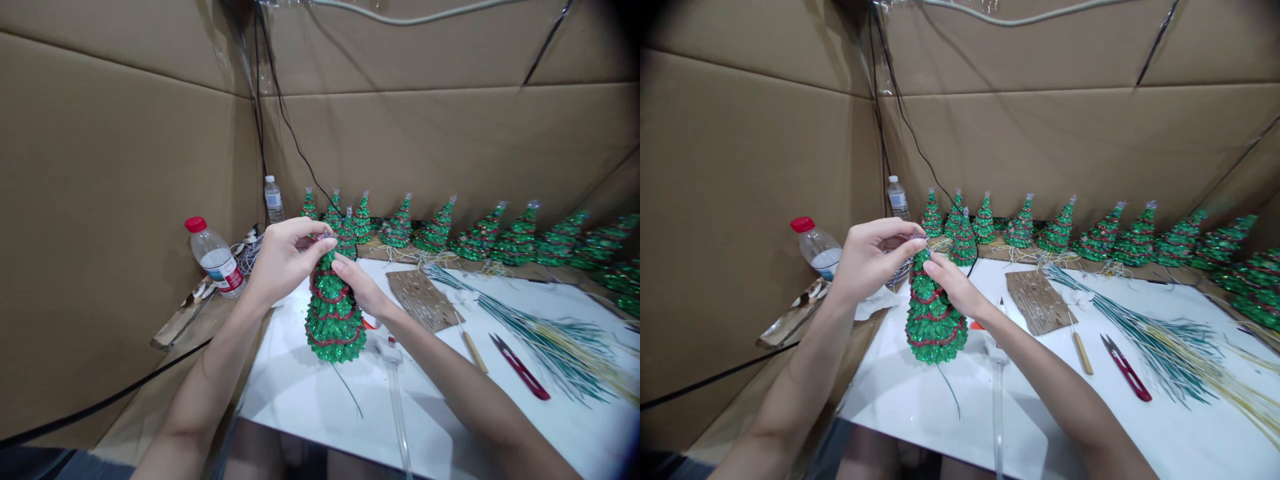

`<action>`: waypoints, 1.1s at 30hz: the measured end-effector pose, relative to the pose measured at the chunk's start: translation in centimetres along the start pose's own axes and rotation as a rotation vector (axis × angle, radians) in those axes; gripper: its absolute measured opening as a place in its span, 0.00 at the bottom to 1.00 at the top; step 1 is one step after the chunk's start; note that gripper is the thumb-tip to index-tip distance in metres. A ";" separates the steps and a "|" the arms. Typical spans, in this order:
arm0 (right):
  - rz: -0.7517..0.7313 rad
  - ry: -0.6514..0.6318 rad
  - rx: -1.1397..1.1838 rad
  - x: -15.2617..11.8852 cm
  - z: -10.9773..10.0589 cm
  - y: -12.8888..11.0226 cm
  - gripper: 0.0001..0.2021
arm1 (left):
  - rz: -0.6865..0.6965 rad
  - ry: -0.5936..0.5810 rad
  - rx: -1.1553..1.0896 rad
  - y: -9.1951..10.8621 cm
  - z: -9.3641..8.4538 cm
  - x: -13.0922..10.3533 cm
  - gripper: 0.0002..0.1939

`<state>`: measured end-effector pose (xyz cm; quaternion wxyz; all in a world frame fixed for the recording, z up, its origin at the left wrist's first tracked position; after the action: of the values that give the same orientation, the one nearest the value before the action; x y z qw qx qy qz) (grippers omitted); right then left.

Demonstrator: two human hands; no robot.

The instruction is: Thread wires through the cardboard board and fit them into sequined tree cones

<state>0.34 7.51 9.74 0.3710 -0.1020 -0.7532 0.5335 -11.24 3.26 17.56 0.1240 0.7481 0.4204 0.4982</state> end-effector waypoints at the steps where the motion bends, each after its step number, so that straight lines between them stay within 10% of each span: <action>1: 0.001 0.000 0.004 0.0 0.0 0.1 0.21 | -0.003 0.000 -0.006 -0.1 0.0 0.0 0.03; 23: 0.054 0.008 -0.307 0.2 -0.9 -0.2 0.19 | -0.015 -0.113 -0.003 -0.4 -1.2 0.0 0.04; 27: 0.216 0.154 -0.657 -1.8 -3.6 -0.8 0.16 | -0.019 -0.121 0.088 -1.1 -2.3 0.1 0.06; 33: 0.588 -0.144 -1.020 -8.2 -2.0 0.8 0.16 | -0.063 -0.073 0.161 -2.3 -3.9 0.4 0.06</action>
<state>7.26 4.84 5.71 0.0598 -0.4355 -0.8778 0.1903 -15.67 4.02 18.30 0.0944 0.7597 0.4776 0.4311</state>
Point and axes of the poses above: each hand's wrist, its own x-axis towards the middle knuckle, its own z-axis out of the palm, y = z × x, the point moved 5 cm from there along x, towards the middle knuckle, and after that the axes turned 7 degrees about -y, right-handed, at the moved point
